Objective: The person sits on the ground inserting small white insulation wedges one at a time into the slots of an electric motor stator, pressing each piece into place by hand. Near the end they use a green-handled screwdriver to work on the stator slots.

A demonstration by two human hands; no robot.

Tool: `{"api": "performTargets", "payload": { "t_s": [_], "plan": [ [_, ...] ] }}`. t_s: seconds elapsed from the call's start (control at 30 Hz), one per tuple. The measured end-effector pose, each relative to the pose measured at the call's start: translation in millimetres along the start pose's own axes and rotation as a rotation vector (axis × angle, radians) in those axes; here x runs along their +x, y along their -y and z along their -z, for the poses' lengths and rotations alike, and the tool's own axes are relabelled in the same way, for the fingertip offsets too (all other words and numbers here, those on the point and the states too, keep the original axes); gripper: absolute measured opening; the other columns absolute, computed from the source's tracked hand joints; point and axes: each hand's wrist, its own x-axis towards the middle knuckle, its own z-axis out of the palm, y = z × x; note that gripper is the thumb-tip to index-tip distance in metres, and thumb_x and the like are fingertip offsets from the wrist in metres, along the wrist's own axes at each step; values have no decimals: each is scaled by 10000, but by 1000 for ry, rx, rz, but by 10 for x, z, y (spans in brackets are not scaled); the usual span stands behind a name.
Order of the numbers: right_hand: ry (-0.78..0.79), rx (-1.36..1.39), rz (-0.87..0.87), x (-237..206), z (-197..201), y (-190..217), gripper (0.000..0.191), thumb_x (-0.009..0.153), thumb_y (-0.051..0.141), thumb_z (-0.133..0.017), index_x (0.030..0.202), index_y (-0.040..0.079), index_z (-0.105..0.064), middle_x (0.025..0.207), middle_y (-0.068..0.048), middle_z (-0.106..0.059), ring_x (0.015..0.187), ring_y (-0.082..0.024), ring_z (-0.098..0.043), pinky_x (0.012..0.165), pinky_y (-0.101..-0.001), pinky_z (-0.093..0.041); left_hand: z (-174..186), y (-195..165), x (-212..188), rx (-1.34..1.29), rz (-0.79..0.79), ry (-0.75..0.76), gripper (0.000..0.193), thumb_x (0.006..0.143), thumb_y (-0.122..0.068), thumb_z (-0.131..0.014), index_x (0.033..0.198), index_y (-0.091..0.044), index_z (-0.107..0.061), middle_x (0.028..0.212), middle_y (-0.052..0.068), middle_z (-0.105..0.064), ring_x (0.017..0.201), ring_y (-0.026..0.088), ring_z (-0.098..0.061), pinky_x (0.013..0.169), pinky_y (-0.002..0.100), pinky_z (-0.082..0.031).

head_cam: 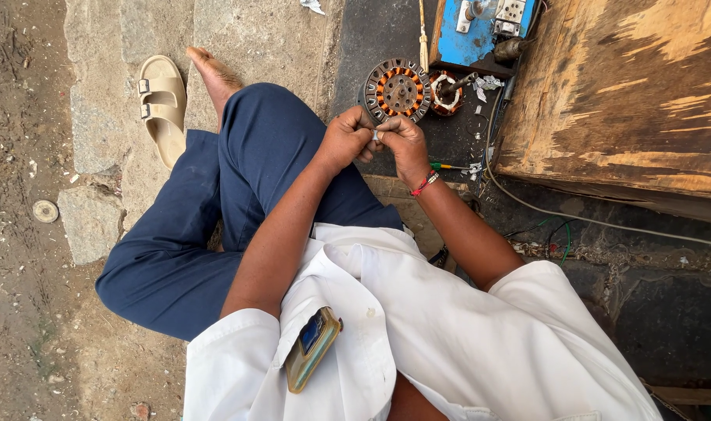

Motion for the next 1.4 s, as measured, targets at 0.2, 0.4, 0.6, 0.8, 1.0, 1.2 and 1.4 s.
{"api": "performTargets", "payload": {
  "t_s": [0.2,0.4,0.6,0.8,1.0,1.2,1.4],
  "plan": [
    [197,-139,67,-44,130,63,221,1003,-5,-660,1220,34,-649,1024,-31,-677,966,-93,-672,873,-275,-592,43,-29,22,-58,89,-15,87,946,-18,-609,893,-83,-587,715,55,-698,526,91,-650,457,252,-559],
    [163,-502,142,-63,154,106,263,961,48,-736,1215,36,-668,1044,-57,-742,971,-104,-728,842,-277,-623,91,-87,64,-105,253,9,93,937,-31,-627,891,-97,-580,707,55,-696,505,89,-634,450,261,-557],
    [181,-730,464,-121,189,96,108,984,45,-748,1084,60,-708,1051,-83,-730,975,-182,-725,809,-317,-593,112,-101,61,-145,336,48,97,934,-24,-619,892,-91,-563,717,65,-707,517,108,-657,448,272,-564],
    [121,-662,421,-115,154,-7,43,1005,62,-733,1036,57,-703,1036,-70,-726,949,-171,-714,792,-311,-579,96,-49,35,-71,263,59,102,932,-1,-632,907,-73,-564,749,76,-707,558,122,-682,469,287,-582],
    [102,-494,260,-129,189,-69,61,1026,73,-697,1075,37,-689,1034,-60,-719,893,-90,-680,745,-258,-564,72,-39,15,-19,239,83,69,964,-42,-622,938,-73,-567,776,76,-707,598,138,-705,515,293,-610],
    [89,-380,161,-130,197,-85,112,1065,91,-683,1151,25,-659,1006,-59,-723,912,-81,-690,760,-243,-575,79,-68,-9,17,248,112,73,997,-84,-622,965,-71,-558,807,84,-714,669,155,-739,570,303,-647],
    [120,-290,86,-108,218,-49,271,1029,90,-664,1286,24,-608,1100,-65,-720,1016,-95,-702,853,-259,-603,66,-18,-18,26,145,146,99,1033,-120,-611,1006,-64,-534,835,84,-719,711,144,-747,598,298,-653]
  ]
}}
